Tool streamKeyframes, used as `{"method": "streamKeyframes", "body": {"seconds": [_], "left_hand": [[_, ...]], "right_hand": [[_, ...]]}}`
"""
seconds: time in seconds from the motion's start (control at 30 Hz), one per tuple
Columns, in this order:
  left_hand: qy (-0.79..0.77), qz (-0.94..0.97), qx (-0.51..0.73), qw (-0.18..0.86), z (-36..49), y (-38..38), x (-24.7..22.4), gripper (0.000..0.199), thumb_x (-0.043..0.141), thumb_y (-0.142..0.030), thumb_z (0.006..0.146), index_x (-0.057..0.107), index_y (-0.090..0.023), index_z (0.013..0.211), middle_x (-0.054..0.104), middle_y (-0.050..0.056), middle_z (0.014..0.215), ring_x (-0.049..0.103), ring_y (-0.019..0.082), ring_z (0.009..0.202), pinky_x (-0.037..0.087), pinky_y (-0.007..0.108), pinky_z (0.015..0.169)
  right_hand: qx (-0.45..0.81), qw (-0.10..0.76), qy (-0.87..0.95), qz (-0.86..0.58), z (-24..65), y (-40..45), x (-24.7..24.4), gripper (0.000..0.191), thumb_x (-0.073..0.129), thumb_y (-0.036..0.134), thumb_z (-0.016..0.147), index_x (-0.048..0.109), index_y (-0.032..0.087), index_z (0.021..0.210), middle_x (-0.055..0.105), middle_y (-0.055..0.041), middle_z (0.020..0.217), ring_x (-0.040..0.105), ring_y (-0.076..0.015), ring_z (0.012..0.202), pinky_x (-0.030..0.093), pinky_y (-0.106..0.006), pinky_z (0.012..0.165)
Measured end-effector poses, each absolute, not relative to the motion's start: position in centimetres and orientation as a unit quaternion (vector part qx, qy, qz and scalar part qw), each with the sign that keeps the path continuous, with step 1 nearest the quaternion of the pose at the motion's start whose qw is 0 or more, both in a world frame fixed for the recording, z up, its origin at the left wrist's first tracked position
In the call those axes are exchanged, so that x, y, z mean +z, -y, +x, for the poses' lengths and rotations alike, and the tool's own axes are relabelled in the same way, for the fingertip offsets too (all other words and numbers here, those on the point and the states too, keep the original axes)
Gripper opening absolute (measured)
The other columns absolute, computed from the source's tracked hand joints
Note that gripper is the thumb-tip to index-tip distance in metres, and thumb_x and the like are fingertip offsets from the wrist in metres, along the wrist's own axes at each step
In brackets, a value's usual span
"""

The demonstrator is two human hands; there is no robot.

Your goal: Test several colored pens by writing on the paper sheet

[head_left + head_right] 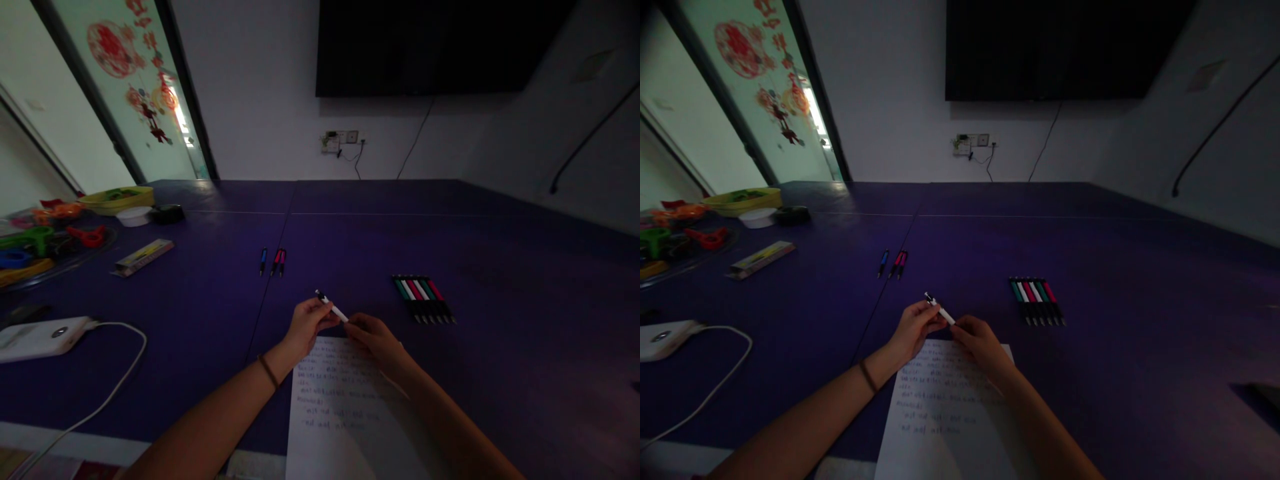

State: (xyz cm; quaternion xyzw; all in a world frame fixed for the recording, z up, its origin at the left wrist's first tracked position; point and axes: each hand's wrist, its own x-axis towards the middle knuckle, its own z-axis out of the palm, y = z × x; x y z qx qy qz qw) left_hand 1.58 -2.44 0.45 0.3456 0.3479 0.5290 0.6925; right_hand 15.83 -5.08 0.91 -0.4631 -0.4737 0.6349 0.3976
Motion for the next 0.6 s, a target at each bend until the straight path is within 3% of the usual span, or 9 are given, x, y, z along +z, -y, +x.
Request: {"method": "streamKeyframes", "body": {"seconds": [0.07, 0.23, 0.47, 0.6], "left_hand": [[-0.349, 0.347, 0.529, 0.692, 1.58, 2.42, 0.43, 0.024, 0.068, -0.032, 0.059, 0.058, -0.012, 0.066, 0.060, 0.001, 0.063, 0.057, 0.011, 0.058, 0.048, 0.026, 0.064], [-0.344, 0.359, 0.517, 0.696, 1.63, 2.43, 0.50, 0.025, 0.068, -0.033, 0.059, 0.058, -0.011, 0.066, 0.061, 0.003, 0.065, 0.058, 0.012, 0.059, 0.048, 0.026, 0.062], [-0.355, 0.344, 0.540, 0.682, 1.74, 2.57, 0.75, 0.026, 0.069, -0.034, 0.057, 0.058, -0.012, 0.065, 0.058, 0.000, 0.059, 0.056, 0.010, 0.054, 0.048, 0.025, 0.060], [-0.346, 0.350, 0.534, 0.687, 1.70, 2.60, 0.83, 0.026, 0.068, -0.035, 0.059, 0.057, -0.012, 0.065, 0.060, 0.002, 0.061, 0.057, 0.011, 0.056, 0.048, 0.026, 0.061]], "right_hand": [[0.628, 0.401, 0.477, -0.467, 15.83, 5.12, 0.91, 0.033, 0.065, 0.043, 0.060, 0.050, 0.016, 0.072, 0.037, 0.0084, 0.050, 0.025, -0.0020, 0.038, 0.014, -0.017, 0.035], [0.661, 0.391, 0.438, -0.467, 15.69, 5.28, 1.44, 0.042, 0.050, 0.056, 0.068, 0.050, 0.015, 0.065, 0.039, 0.0058, 0.049, 0.027, -0.0029, 0.038, 0.013, -0.018, 0.034], [0.645, 0.414, 0.451, -0.457, 15.68, 5.17, 1.55, 0.033, 0.066, 0.042, 0.058, 0.047, 0.016, 0.065, 0.038, 0.0081, 0.047, 0.023, -0.0013, 0.037, 0.011, -0.017, 0.034], [0.666, 0.408, 0.437, -0.445, 15.63, 5.38, 1.66, 0.035, 0.058, 0.049, 0.064, 0.048, 0.016, 0.066, 0.040, 0.0064, 0.049, 0.024, -0.0019, 0.037, 0.012, -0.017, 0.034]]}}
